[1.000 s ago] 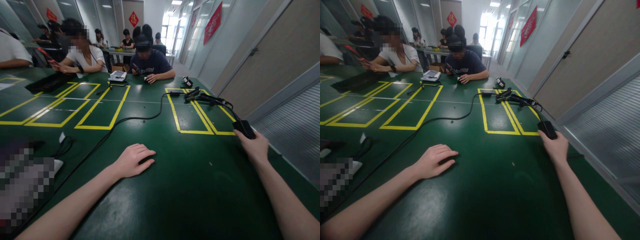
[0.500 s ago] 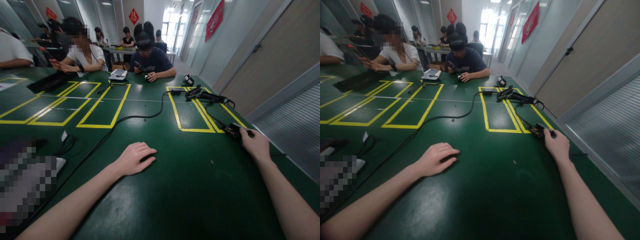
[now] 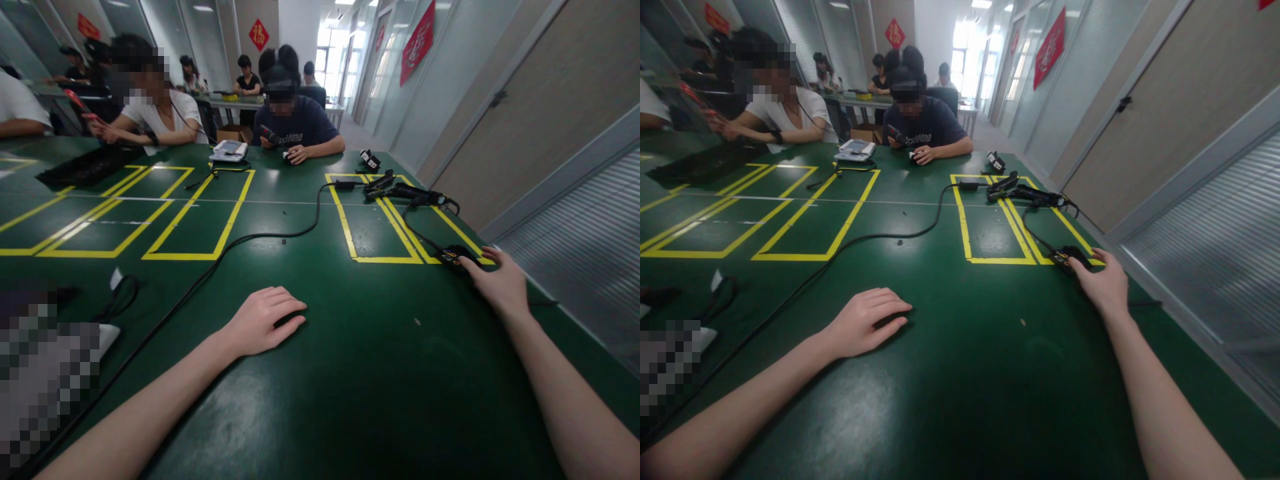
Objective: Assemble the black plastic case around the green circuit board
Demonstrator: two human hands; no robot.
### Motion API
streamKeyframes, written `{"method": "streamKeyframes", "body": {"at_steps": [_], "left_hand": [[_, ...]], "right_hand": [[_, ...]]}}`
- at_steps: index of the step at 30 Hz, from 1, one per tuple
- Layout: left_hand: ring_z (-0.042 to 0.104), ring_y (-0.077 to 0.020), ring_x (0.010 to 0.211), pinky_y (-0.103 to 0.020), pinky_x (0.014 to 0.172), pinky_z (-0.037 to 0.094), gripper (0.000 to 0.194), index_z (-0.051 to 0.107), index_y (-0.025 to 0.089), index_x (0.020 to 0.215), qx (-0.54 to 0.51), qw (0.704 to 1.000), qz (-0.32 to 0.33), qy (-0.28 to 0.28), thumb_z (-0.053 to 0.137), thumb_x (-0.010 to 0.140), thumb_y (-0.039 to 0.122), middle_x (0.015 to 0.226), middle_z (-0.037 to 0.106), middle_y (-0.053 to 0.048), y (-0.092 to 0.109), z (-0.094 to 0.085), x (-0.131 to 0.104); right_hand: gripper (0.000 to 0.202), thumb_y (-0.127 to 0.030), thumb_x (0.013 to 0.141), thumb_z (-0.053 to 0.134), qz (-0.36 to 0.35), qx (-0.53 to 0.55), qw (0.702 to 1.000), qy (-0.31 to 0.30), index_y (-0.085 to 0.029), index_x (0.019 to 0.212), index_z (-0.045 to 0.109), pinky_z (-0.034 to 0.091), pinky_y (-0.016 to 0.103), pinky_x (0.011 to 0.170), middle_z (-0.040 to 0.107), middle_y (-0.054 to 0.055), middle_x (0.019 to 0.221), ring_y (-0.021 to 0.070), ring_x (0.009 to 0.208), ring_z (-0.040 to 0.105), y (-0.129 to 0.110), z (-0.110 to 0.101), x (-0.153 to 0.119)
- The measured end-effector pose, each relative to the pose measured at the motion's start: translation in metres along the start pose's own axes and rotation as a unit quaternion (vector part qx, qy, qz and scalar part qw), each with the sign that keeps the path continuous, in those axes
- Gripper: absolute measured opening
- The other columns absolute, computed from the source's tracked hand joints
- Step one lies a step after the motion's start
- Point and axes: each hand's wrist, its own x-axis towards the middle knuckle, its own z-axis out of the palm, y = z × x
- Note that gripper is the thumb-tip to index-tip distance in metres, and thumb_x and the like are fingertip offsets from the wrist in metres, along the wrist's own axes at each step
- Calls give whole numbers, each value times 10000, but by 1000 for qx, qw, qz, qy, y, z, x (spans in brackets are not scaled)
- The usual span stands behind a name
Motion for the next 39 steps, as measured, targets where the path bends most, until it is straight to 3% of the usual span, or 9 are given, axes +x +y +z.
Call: {"method": "streamKeyframes", "body": {"at_steps": [3,9,15,26,32,39], "left_hand": [[750,-205,923,-347,850,601,247,737,165,1113,2,1000,3,1,540,1067,308,1000,795,-84,0,0,0],[748,-197,912,-339,834,601,248,738,160,1089,2,1000,9,5,539,1072,306,990,796,-80,0,0,0],[749,-199,919,-338,828,593,236,736,167,1082,-2,1000,8,5,541,1071,299,988,796,-75,0,0,1],[738,-191,892,-326,796,577,226,728,158,1062,-3,1000,13,11,545,1070,292,972,792,-68,2,0,1],[738,-190,900,-334,819,582,230,728,157,1060,-2,1000,15,7,542,1071,293,976,792,-65,2,0,1],[735,-197,904,-335,806,580,234,726,158,1057,-1,1000,11,1,538,1073,295,973,789,-67,2,0,1]], "right_hand": [[563,-412,756,750,-37,15,999,0,-101,1220,681,480,400,905,705,200,1167,319,1096,628,1,-2,2],[395,-461,628,724,-48,73,996,28,-175,896,679,455,421,804,648,104,901,306,909,604,-1,-1,6],[460,-521,635,691,-78,94,992,29,-168,929,691,443,400,721,627,93,884,271,834,569,-3,1,2],[383,-398,728,733,-40,88,995,28,-143,1011,687,413,375,719,614,102,920,239,807,538,-13,-2,-3],[417,-413,686,759,-45,89,994,38,-156,1004,676,429,391,772,609,77,912,237,804,542,-12,-3,-1],[516,-474,655,764,-48,101,993,44,-144,1046,694,452,394,731,600,63,902,227,752,542,-7,0,1]]}}
